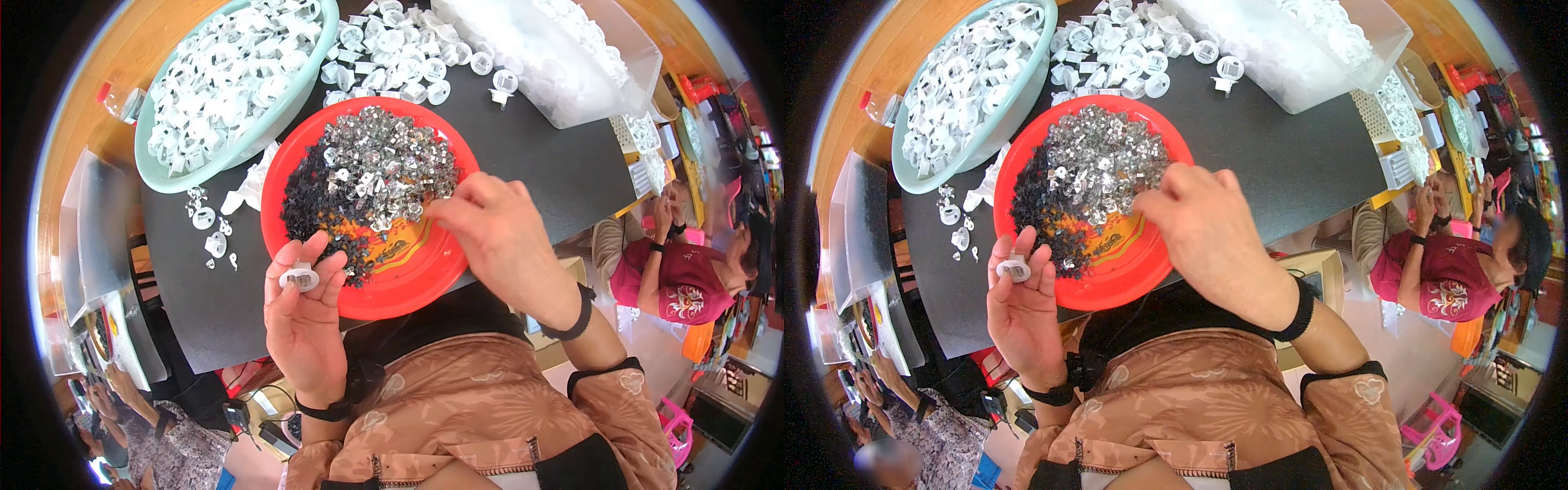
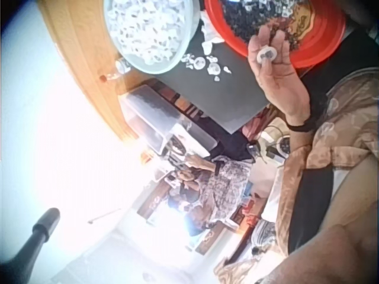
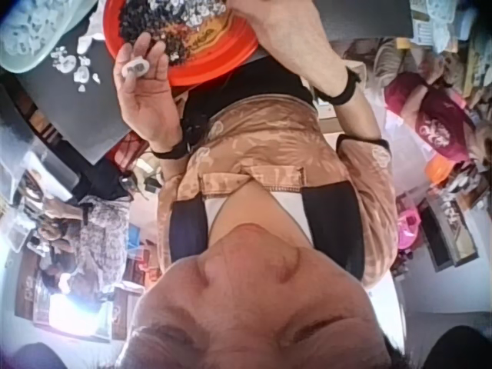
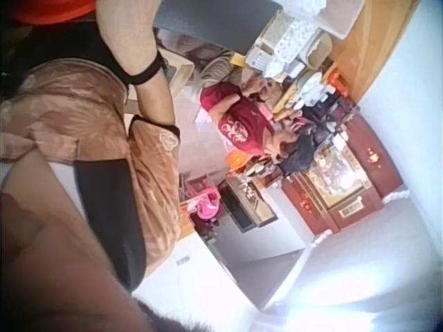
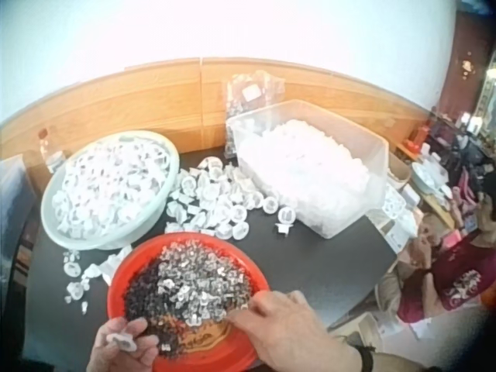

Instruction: Sorting and assembling small plastic and metal components at a workstation.

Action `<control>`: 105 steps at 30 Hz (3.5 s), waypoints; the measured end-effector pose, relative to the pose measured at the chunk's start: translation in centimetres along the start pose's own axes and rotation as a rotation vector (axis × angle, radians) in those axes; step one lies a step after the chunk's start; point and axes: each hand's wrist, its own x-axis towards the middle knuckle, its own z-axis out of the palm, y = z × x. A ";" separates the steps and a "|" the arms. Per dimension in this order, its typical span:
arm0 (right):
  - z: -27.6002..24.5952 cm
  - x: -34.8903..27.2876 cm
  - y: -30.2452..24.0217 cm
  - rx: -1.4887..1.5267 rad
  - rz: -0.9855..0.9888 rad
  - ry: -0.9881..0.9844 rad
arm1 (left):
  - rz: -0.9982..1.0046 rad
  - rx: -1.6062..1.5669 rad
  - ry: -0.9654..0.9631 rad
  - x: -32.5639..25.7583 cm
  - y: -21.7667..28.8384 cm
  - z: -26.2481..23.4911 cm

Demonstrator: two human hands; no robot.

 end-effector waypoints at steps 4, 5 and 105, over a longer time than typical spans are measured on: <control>1.2 0.9 -1.8 -0.019 -0.129 -0.085 | -0.016 0.114 0.139 -0.1 -0.2 1.3; 1.5 1.0 -2.1 -0.020 -0.132 -0.085 | -0.014 0.112 0.139 -0.1 -0.3 1.4; -3.5 1.3 -3.3 0.624 -0.037 -0.067 | -0.210 0.292 -0.191 0.0 -3.0 4.4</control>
